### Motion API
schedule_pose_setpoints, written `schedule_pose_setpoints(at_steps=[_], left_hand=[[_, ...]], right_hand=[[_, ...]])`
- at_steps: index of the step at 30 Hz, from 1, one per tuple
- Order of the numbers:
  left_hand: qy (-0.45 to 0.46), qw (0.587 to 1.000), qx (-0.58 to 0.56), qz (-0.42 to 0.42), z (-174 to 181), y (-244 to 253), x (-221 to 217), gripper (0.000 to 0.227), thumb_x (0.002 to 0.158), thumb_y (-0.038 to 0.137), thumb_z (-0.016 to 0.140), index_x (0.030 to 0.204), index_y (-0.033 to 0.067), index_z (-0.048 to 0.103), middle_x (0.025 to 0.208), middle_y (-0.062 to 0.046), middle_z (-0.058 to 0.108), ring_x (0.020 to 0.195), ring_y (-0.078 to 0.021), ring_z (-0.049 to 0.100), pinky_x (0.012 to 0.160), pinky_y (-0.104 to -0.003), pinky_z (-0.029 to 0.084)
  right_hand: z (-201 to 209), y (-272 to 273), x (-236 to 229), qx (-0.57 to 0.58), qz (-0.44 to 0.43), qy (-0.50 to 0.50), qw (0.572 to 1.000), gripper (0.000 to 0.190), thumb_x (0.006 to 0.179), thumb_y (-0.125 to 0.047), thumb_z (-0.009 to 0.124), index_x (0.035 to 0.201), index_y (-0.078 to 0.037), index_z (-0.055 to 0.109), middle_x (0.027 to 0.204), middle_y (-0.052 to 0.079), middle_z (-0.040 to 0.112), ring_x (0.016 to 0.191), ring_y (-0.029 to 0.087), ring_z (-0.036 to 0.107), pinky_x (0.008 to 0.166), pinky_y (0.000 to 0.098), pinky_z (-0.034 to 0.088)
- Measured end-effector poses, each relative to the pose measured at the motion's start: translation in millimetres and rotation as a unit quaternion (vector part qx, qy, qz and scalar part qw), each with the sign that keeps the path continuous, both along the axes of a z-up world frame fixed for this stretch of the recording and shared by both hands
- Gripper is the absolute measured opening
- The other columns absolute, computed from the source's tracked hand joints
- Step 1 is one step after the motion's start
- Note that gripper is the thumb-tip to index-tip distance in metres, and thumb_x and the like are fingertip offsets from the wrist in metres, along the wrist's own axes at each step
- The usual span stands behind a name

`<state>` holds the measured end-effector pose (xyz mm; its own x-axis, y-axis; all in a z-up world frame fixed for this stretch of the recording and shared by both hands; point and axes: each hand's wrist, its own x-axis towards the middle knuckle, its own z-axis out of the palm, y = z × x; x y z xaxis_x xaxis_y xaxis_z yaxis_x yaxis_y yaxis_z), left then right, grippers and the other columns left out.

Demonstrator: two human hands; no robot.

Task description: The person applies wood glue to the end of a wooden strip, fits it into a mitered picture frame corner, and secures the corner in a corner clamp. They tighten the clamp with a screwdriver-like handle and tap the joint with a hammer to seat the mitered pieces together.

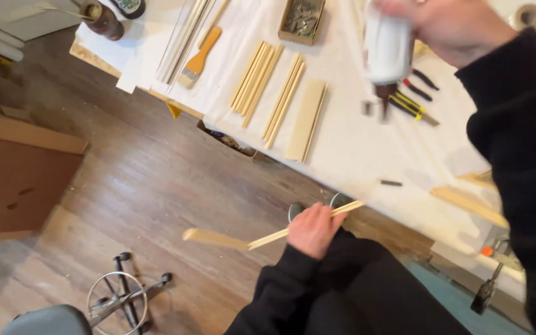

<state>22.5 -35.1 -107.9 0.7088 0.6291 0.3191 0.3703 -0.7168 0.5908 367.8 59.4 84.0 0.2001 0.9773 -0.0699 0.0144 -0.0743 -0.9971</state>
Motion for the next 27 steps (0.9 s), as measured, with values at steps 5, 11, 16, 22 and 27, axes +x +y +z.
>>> schedule_pose_setpoints(at_steps=[5,11,16,22,27], left_hand=[[0.053,0.998,-0.01,0.031,17.7,18.0,-29.1,0.037,0.094,0.035,0.075,0.076,0.0127,0.051,0.071,-0.006,0.051,0.063,-0.0252,0.059,0.056,-0.039,0.047],[0.072,0.993,-0.019,0.091,48.2,27.8,-36.8,0.031,0.091,0.034,0.077,0.081,0.0123,0.058,0.072,-0.005,0.052,0.063,-0.0235,0.058,0.056,-0.037,0.047],[0.061,0.991,-0.041,0.109,67.4,35.1,-40.1,0.027,0.092,0.031,0.077,0.086,0.0115,0.061,0.073,-0.004,0.052,0.066,-0.0235,0.059,0.058,-0.037,0.047],[0.037,0.995,-0.049,0.082,89.7,51.2,-35.4,0.025,0.092,0.03,0.079,0.089,0.0105,0.063,0.073,-0.005,0.051,0.065,-0.0234,0.058,0.057,-0.037,0.046],[0.012,0.998,-0.037,0.054,110.7,63.3,-30.2,0.025,0.094,0.028,0.078,0.092,0.0089,0.063,0.075,-0.004,0.053,0.068,-0.0236,0.058,0.06,-0.037,0.047]], right_hand=[[-139.3,29.0,26.6,-0.162,0.086,-0.671,0.719,0.078,0.086,-0.024,0.074,0.155,-0.005,0.042,0.104,0.02,0.068,0.094,0.037,0.067,0.082,0.0504,0.051],[-296.5,54.9,39.0,-0.178,0.176,-0.837,0.487,0.055,0.097,-0.017,0.061,0.151,-0.007,0.052,0.101,0.014,0.075,0.1,0.033,0.067,0.088,0.0491,0.041],[-319.1,53.1,25.9,-0.16,0.219,-0.871,0.41,0.05,0.097,-0.015,0.057,0.145,-0.005,0.059,0.092,0.015,0.077,0.098,0.033,0.067,0.094,0.0524,0.037],[-218.2,24.1,-24.2,-0.155,0.259,-0.834,0.461,0.022,0.098,-0.015,0.062,0.118,-0.011,0.069,0.099,0.01,0.074,0.1,0.025,0.067,0.099,0.0482,0.045],[-48.7,-98.4,-122.3,-0.013,0.008,-0.339,0.941,0.036,0.087,-0.002,0.068,0.122,-0.009,0.076,0.078,0.006,0.063,0.066,0.016,0.06,0.062,0.0296,0.049]])
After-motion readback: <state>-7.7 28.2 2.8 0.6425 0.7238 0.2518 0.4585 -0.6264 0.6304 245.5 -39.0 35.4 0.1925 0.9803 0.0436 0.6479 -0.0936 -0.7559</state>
